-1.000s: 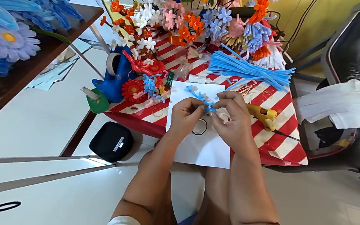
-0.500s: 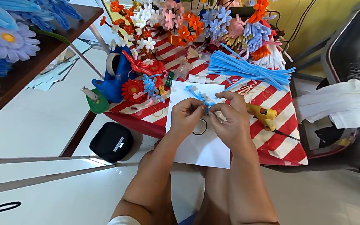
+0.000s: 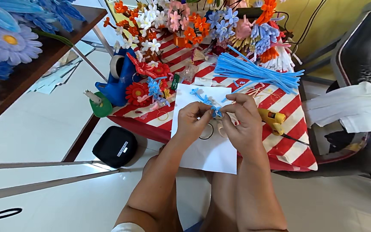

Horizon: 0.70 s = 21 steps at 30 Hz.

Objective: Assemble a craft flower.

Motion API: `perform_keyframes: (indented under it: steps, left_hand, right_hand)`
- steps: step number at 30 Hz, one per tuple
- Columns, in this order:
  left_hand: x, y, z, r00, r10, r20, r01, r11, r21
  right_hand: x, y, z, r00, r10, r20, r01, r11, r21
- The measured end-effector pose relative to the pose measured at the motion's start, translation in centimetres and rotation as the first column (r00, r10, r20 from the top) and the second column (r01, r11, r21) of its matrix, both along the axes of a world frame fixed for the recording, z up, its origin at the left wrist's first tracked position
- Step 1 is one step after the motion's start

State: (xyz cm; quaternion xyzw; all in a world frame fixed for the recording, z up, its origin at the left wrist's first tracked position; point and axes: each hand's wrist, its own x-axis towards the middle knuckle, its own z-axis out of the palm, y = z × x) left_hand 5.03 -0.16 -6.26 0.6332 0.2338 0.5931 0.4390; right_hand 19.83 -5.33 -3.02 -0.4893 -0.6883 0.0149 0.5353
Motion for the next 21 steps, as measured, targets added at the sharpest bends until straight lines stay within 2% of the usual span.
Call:
perform_keyframes:
  steps: [5, 15, 21]
  left_hand:
    - [0.12, 0.08, -0.17, 1.000, 0.018, -0.022, -0.016, 0.998, 0.061]
    - [0.02, -0.06, 0.08, 0.999, -0.005, 0.054, 0.006, 1.000, -0.019]
    - [-0.06, 0.04, -0.01, 0.998, 0.008, 0.056, -0.008, 1.000, -0.007]
  right_hand:
    - [-0.01, 0.25, -0.17, 0.995, -0.015, 0.102, 0.015, 1.000, -0.007]
    - [-0.27, 0.16, -0.17, 0.994, -0.010, 0.110, 0.010, 1.000, -0.001]
    - [-0.24, 0.07, -0.02, 0.996, 0.000, 0.092, 0.001, 1.000, -0.009]
